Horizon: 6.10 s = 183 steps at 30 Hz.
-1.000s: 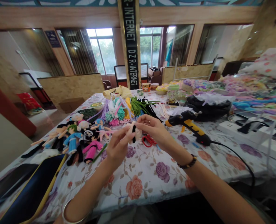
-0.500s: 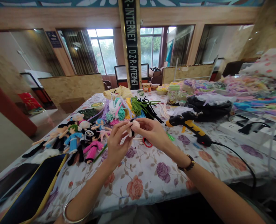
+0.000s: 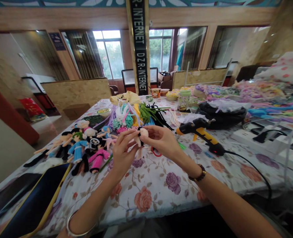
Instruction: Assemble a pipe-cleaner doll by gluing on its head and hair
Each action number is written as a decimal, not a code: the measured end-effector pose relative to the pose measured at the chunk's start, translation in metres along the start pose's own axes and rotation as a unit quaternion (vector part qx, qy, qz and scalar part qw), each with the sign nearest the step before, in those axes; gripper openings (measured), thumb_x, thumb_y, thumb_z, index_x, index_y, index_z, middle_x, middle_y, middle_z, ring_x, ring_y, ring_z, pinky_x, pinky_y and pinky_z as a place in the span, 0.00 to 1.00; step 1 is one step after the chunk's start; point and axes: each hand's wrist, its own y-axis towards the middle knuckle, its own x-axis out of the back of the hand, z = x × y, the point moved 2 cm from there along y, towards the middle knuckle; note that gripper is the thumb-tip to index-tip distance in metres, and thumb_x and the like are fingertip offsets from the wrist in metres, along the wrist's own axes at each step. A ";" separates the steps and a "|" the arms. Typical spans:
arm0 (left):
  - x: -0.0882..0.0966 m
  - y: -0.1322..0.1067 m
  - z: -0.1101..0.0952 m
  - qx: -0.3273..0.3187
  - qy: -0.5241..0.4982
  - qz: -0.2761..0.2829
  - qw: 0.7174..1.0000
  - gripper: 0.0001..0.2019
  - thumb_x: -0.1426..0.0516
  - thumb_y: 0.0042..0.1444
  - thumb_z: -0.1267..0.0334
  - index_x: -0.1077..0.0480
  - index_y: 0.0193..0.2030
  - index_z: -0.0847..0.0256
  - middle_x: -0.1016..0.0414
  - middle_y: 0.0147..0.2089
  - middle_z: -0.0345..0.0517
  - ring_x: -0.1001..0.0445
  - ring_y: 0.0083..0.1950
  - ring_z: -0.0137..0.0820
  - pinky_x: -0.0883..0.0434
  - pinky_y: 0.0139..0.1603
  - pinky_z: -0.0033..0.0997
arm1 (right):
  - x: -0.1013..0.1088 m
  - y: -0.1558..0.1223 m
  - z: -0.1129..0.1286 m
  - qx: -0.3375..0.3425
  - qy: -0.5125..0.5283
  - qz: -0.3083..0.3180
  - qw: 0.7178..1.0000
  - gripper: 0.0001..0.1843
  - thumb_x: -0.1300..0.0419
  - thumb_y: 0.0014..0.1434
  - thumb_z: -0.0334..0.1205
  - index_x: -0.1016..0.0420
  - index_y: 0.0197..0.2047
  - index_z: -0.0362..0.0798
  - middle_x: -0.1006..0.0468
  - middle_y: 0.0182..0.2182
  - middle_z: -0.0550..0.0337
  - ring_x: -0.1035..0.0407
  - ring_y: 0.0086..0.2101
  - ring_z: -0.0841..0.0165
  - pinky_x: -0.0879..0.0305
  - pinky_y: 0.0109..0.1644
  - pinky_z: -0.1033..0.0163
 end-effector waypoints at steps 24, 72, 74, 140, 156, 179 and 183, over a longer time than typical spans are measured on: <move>0.004 0.000 -0.004 -0.039 0.011 -0.012 0.999 0.18 0.45 0.55 0.69 0.35 0.54 0.56 0.36 0.60 0.53 0.33 0.58 0.35 0.23 0.45 0.32 | 0.003 -0.002 0.009 0.077 -0.020 0.072 0.994 0.24 0.33 0.47 0.44 0.27 0.48 0.48 0.22 0.42 0.54 0.26 0.39 0.64 0.27 0.46 0.57; 0.002 0.011 0.016 0.336 -0.430 -0.060 0.836 0.32 0.31 0.32 0.66 0.33 0.48 0.52 0.32 0.51 0.41 0.29 0.43 0.24 0.32 0.39 0.16 | 0.002 -0.011 0.027 0.067 -0.035 0.003 0.997 0.24 0.34 0.47 0.38 0.29 0.48 0.47 0.21 0.39 0.54 0.25 0.38 0.65 0.26 0.47 0.56; 0.002 0.011 0.015 0.348 -0.433 -0.058 0.830 0.33 0.31 0.32 0.66 0.33 0.49 0.52 0.30 0.50 0.41 0.29 0.41 0.23 0.32 0.39 0.15 | 0.002 -0.011 0.026 0.069 -0.033 0.002 0.997 0.23 0.34 0.47 0.37 0.28 0.48 0.47 0.21 0.38 0.55 0.25 0.37 0.66 0.26 0.46 0.57; 0.002 0.005 0.015 0.356 -0.430 0.020 0.829 0.34 0.30 0.32 0.61 0.33 0.51 0.50 0.30 0.51 0.42 0.27 0.43 0.29 0.30 0.37 0.21 | 0.008 -0.006 0.027 0.106 -0.239 -0.011 0.965 0.12 0.44 0.57 0.48 0.29 0.31 0.48 0.26 0.27 0.60 0.32 0.29 0.70 0.34 0.31 0.67; -0.001 0.007 0.011 0.325 -0.415 -0.002 0.850 0.32 0.31 0.30 0.52 0.30 0.46 0.55 0.28 0.53 0.48 0.29 0.52 0.38 0.30 0.48 0.30 | 0.001 -0.006 0.018 0.140 -0.115 -0.018 0.983 0.17 0.32 0.44 0.42 0.21 0.40 0.51 0.22 0.38 0.57 0.28 0.35 0.66 0.26 0.38 0.61; -0.004 0.008 0.014 0.332 -0.362 -0.058 0.869 0.19 0.31 0.32 0.65 0.28 0.35 0.61 0.22 0.39 0.43 0.25 0.32 0.29 0.30 0.31 0.23 | -0.008 -0.005 -0.015 0.229 -0.260 -0.121 0.930 0.06 0.41 0.55 0.39 0.27 0.30 0.47 0.22 0.34 0.57 0.28 0.30 0.69 0.32 0.35 0.64; -0.006 0.008 0.013 0.349 -0.373 -0.051 0.858 0.18 0.32 0.34 0.64 0.27 0.35 0.60 0.22 0.36 0.43 0.24 0.38 0.34 0.29 0.38 0.28 | -0.008 -0.006 -0.012 0.246 -0.293 -0.129 0.915 0.06 0.41 0.56 0.40 0.28 0.29 0.48 0.22 0.33 0.57 0.28 0.30 0.69 0.32 0.34 0.65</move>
